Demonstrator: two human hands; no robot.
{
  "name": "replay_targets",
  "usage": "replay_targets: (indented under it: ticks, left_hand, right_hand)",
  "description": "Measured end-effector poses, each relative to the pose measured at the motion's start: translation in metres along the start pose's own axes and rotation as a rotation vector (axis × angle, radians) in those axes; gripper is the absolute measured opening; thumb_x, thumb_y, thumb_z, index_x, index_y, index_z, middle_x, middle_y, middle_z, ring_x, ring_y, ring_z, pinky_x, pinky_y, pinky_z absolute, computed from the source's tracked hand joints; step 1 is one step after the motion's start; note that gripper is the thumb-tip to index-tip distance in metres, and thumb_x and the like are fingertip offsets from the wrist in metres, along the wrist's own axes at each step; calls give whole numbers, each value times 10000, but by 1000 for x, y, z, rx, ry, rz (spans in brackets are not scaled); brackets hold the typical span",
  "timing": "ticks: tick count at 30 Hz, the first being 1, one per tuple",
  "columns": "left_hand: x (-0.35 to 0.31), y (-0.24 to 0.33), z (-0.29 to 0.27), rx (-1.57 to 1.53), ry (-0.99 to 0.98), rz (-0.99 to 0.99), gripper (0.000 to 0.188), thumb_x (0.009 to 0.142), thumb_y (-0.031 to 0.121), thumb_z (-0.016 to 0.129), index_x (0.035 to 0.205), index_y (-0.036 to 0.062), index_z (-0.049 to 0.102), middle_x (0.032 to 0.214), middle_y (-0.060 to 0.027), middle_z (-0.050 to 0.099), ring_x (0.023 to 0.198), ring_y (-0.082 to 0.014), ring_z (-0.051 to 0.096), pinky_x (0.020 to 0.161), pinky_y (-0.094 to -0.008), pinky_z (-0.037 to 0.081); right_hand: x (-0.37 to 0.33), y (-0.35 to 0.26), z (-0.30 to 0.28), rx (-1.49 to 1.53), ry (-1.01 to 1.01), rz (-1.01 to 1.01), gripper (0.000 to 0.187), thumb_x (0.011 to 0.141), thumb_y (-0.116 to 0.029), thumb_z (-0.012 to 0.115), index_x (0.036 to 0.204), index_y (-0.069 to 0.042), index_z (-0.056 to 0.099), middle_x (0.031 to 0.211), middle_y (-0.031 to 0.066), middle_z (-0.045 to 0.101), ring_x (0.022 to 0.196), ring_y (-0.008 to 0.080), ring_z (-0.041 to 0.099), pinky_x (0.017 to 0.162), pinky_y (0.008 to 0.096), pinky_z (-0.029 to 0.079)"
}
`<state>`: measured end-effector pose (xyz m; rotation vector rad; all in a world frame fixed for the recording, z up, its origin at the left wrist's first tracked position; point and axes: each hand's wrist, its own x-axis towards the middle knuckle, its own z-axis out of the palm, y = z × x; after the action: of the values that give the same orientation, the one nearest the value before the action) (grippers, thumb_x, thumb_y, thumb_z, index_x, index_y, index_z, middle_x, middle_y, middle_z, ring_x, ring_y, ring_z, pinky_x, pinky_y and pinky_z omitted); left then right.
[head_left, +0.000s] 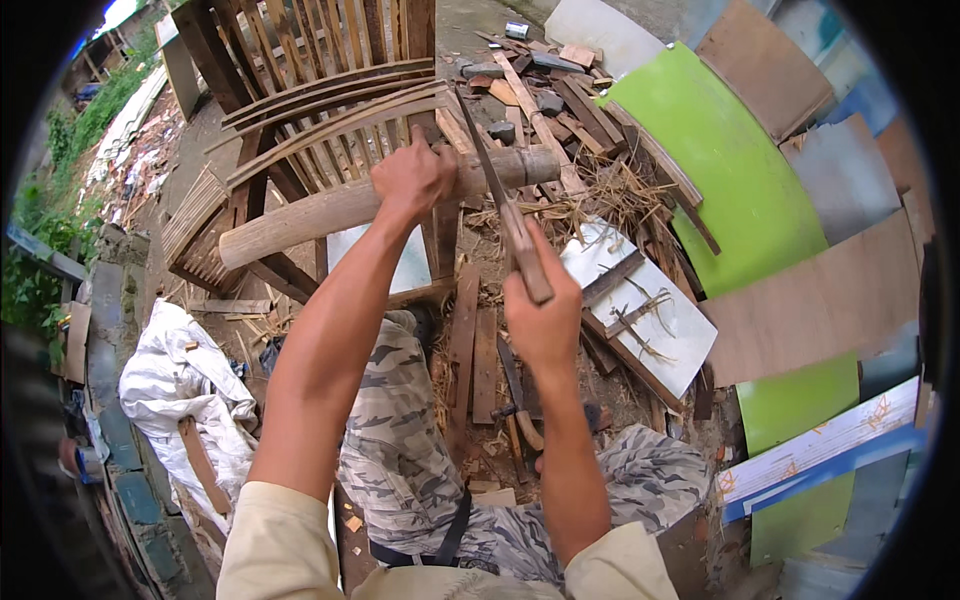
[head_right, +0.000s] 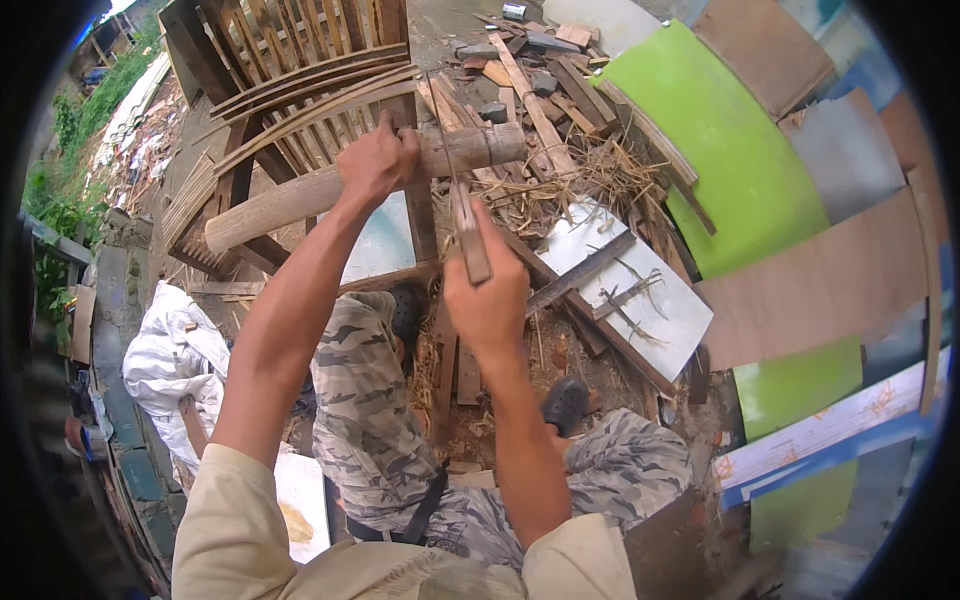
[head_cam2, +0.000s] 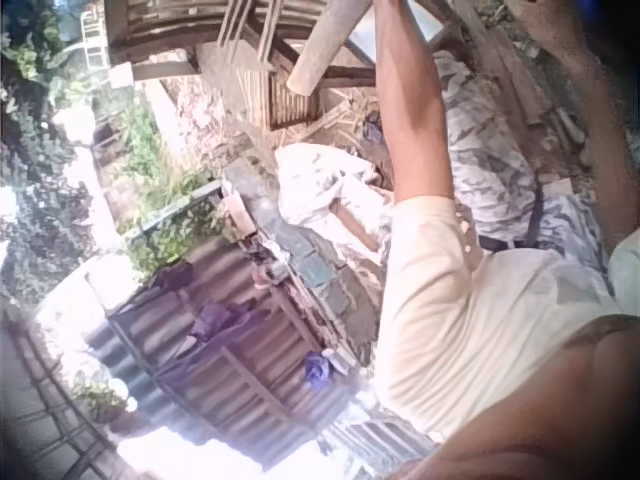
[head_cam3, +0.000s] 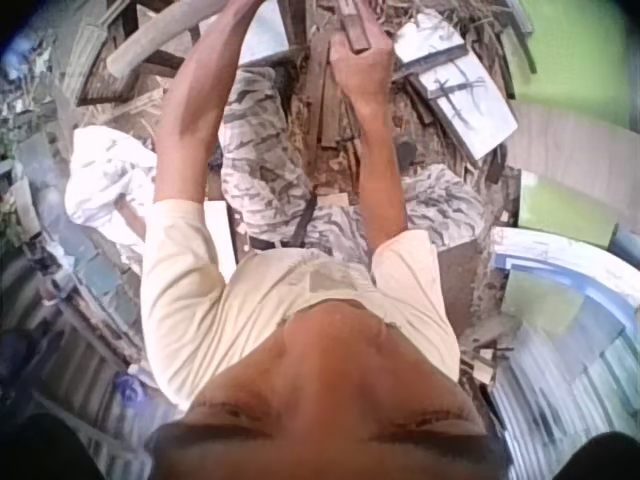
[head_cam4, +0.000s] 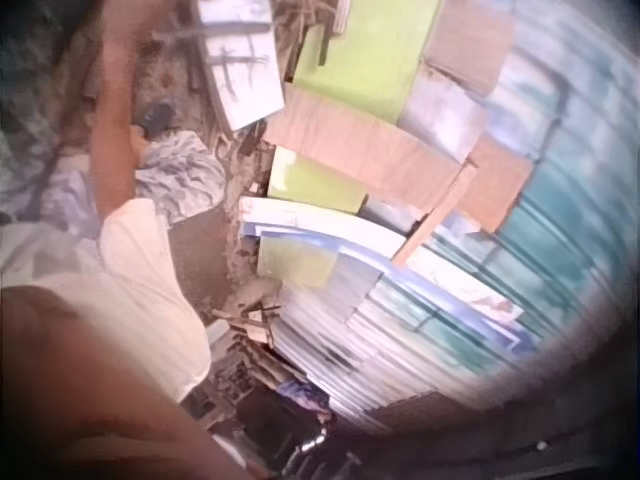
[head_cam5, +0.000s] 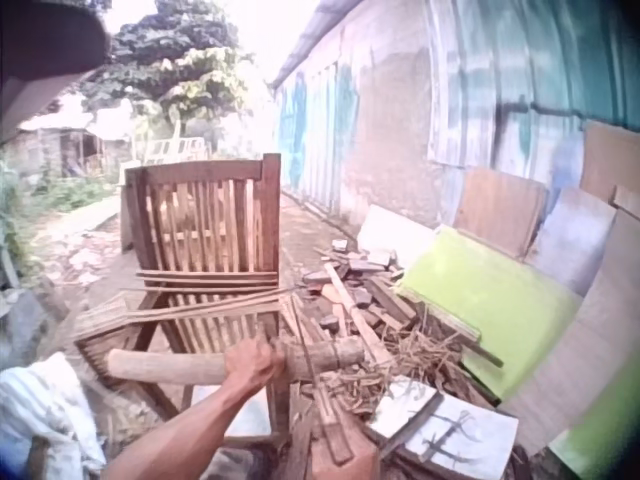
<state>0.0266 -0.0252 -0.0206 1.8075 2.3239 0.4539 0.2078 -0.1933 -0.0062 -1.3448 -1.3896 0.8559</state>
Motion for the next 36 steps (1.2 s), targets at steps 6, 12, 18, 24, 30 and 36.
replay_targets:
  ticks: [6, 12, 18, 24, 30, 36]
  left_hand:
    - [-7, 4, -9, -14, 2, 23, 717, 974, 478, 383, 1509, 4, 443, 1037, -324, 720, 995, -471, 709, 890, -545, 542]
    - [5, -4, -8, 76, -24, 153, 1021, 899, 755, 443, 1531, -42, 351, 998, -304, 728, 939, -465, 720, 847, -512, 567]
    - [-5, -49, -5, 251, 252, 653, 1245, 676, 776, 770, 1537, -2, 319, 947, -264, 732, 930, -449, 719, 847, -513, 567]
    - [-6, -39, -9, 279, 75, 444, 1010, 665, 704, 836, 1271, -13, 462, 822, -203, 736, 765, -382, 743, 682, -478, 576]
    - [-7, -42, -8, 265, 104, 434, 1038, 664, 700, 838, 1256, -60, 453, 769, -194, 731, 721, -363, 744, 663, -463, 576]
    - [0, -60, 7, 338, 521, 630, 944, 646, 767, 801, 1056, -67, 634, 795, -214, 732, 746, -362, 743, 697, -451, 587]
  right_hand:
    - [-61, 4, -28, 87, 47, 66, 533, 916, -27, 615, 1446, -11, 566, 1288, 222, 696, 1115, 242, 705, 952, 337, 525]
    - [-56, -16, -41, 48, 22, -21, 512, 948, -86, 642, 1444, 8, 558, 1354, 223, 659, 1231, 267, 650, 1039, 356, 485]
    - [-48, -18, -47, 86, -39, -36, 520, 949, -89, 643, 1452, 4, 550, 1389, 222, 638, 1269, 280, 631, 1055, 356, 476]
    - [-54, 0, -42, 47, -30, -17, 526, 962, -29, 625, 1482, -40, 545, 1067, 59, 708, 879, 96, 638, 795, 267, 534]
    - [-46, -20, -38, -30, 34, -132, 494, 946, -31, 629, 1438, -36, 591, 1100, 100, 720, 924, 135, 643, 864, 297, 525]
    - [-52, -21, -42, -9, -20, -50, 498, 932, -16, 627, 1428, -38, 599, 1128, 118, 726, 949, 127, 638, 880, 285, 514]
